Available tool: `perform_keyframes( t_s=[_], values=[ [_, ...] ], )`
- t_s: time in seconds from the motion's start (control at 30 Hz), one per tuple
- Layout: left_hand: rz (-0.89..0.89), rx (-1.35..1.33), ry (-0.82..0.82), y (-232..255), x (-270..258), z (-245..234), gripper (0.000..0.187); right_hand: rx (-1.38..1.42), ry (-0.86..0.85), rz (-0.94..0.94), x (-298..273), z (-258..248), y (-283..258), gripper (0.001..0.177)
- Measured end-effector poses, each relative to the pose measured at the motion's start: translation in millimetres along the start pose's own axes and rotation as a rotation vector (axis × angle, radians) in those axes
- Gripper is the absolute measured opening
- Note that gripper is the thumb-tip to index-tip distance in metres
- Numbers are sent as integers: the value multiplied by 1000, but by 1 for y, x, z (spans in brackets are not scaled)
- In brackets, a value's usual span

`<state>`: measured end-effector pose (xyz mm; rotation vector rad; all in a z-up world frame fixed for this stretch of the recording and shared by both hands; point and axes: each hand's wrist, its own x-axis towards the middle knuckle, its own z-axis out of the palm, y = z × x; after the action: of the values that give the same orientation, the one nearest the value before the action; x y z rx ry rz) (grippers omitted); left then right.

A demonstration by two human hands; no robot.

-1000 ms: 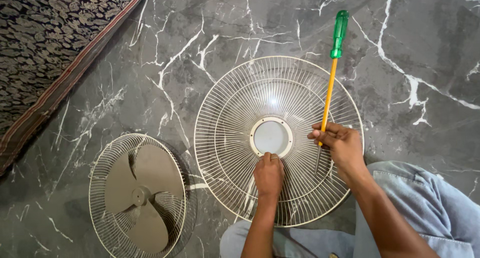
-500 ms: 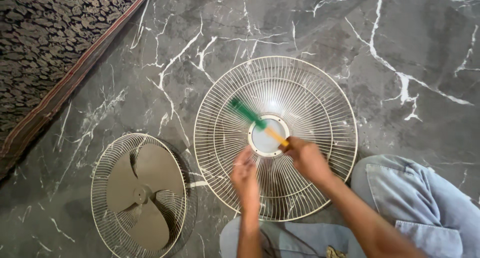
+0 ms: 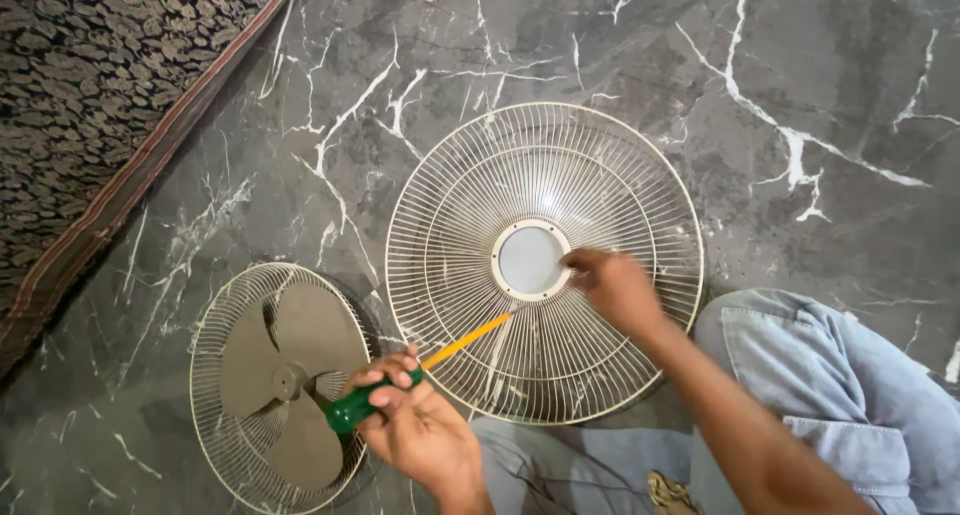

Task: The person assembles an electric fan by attaching the fan blade to the front grille and securing it with a central nut. They use a screwdriver to tighten the nut and then place the rear grille over the assembly.

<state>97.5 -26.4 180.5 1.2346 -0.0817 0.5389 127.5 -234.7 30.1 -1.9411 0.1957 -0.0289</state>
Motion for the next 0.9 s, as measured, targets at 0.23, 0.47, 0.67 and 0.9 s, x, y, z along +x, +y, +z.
perform_keyframes(
  t_s=[0.23, 0.47, 0.67, 0.9],
  values=[
    [-12, -4, -17, -4, 1, 8, 23, 80, 86, 132, 4, -13, 13, 20],
    [-10, 33, -53, -19, -6, 20, 23, 1, 37, 139, 5, -11, 8, 20],
    [-24, 24, -66, -27, -8, 21, 23, -9, 10, 159, 6, -11, 8, 21],
    [-19, 53, -70, -29, -10, 20, 25, -5, 23, 152, 6, -11, 8, 20]
  ],
)
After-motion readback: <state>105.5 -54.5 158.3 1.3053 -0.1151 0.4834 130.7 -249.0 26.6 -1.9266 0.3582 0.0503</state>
